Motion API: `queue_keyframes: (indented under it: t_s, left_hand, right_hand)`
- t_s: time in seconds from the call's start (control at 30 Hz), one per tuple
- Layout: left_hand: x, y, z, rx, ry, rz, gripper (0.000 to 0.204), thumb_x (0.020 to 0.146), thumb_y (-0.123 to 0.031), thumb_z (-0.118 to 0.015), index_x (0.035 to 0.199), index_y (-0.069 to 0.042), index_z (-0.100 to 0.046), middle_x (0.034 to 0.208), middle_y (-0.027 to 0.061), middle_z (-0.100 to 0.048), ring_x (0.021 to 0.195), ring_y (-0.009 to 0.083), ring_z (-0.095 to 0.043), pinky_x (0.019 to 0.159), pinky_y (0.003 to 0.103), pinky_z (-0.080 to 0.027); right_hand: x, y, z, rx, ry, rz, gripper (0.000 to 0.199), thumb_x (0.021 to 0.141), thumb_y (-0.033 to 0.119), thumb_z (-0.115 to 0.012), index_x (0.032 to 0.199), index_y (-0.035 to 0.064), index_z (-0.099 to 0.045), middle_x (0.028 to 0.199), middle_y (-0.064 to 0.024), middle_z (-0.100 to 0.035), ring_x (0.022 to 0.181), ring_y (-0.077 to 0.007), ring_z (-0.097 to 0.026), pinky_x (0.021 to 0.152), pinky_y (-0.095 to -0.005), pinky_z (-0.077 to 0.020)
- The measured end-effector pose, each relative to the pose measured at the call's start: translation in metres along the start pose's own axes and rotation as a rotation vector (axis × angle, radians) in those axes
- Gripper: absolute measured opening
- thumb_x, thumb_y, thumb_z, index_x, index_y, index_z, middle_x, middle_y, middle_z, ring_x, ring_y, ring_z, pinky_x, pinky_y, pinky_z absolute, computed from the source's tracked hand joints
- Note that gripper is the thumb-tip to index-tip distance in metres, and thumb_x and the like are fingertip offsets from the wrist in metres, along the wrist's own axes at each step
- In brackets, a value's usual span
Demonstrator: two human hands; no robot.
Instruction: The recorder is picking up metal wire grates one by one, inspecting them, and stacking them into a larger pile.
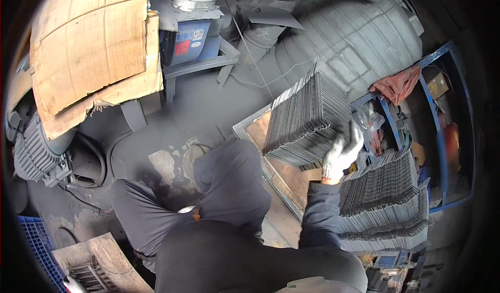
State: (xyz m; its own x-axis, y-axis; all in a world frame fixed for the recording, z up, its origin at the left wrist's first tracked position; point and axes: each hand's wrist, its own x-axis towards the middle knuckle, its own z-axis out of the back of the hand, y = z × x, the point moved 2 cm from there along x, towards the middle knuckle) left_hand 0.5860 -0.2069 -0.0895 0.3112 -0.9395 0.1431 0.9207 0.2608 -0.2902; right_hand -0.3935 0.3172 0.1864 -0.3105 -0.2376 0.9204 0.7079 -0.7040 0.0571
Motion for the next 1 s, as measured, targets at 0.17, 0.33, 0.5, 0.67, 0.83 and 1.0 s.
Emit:
queue_keyframes:
  t_s: [0.17,0.33,0.5,0.67,0.83,1.0]
  left_hand:
    - [-0.061,-0.021,0.076,0.023,0.007,0.012,0.049,0.112,-0.03,-0.055,0.144,0.006,-0.058,0.139,0.0288,-0.067,0.124,0.0418,-0.067,0.109,0.041,-0.051]
    - [-0.103,-0.278,0.139,0.052,-0.173,-0.46,0.049,0.107,-0.013,-0.063,0.151,0.005,-0.054,0.144,0.026,-0.066,0.129,0.0368,-0.067,0.112,0.041,-0.05]
    - [-0.222,-0.516,0.168,-0.424,0.065,-0.95,0.026,0.088,-0.002,-0.072,0.114,0.0,-0.068,0.102,0.0201,-0.072,0.093,0.0428,-0.07,0.083,0.046,-0.057]
    - [-0.239,-0.556,0.128,-0.479,0.067,-1.11,0.045,0.081,-0.01,-0.082,0.123,-0.003,-0.067,0.125,0.0217,-0.067,0.115,0.0404,-0.065,0.099,0.046,-0.051]
    - [-0.22,-0.525,0.007,-1.05,0.276,-0.448,0.091,0.08,-0.023,-0.094,0.156,0.0,-0.049,0.156,0.0257,-0.052,0.141,0.0336,-0.055,0.117,0.046,-0.046]
    - [-0.247,-0.557,-0.082,-1.151,0.958,-0.293,0.036,0.095,-0.014,-0.081,0.122,0.002,-0.063,0.106,0.0084,-0.074,0.098,0.0146,-0.07,0.088,0.03,-0.057]
  right_hand:
    - [-0.032,0.126,-0.021,0.196,-0.188,0.021,0.054,0.114,0.038,-0.046,0.145,-0.0053,-0.054,0.141,-0.022,-0.064,0.132,-0.0365,-0.062,0.117,-0.0489,-0.0435]
    - [-0.049,0.252,-0.045,0.874,0.429,0.117,0.07,0.094,0.034,-0.081,0.147,-0.0037,-0.055,0.142,-0.0222,-0.063,0.137,-0.0393,-0.058,0.118,-0.0513,-0.043]
    - [-0.081,0.409,-0.068,1.209,1.103,-0.248,0.096,0.09,0.039,-0.088,0.161,-0.0029,-0.039,0.16,-0.0256,-0.049,0.145,-0.0412,-0.051,0.121,-0.0469,-0.0427]
    - [-0.137,0.42,-0.11,1.734,1.429,-0.591,0.031,0.106,0.01,-0.067,0.134,-0.0031,-0.064,0.116,-0.0134,-0.074,0.111,-0.0238,-0.069,0.101,-0.0356,-0.0546]
    - [-0.16,0.346,-0.17,1.442,1.316,-1.031,0.017,0.108,0.012,-0.067,0.12,0.0006,-0.071,0.109,-0.0056,-0.073,0.101,-0.0129,-0.067,0.093,-0.0288,-0.0551]
    - [-0.167,0.278,-0.216,1.407,1.197,-0.96,0.026,0.108,0.014,-0.068,0.129,-0.0009,-0.069,0.12,-0.0058,-0.073,0.107,-0.0143,-0.066,0.1,-0.0317,-0.0532]
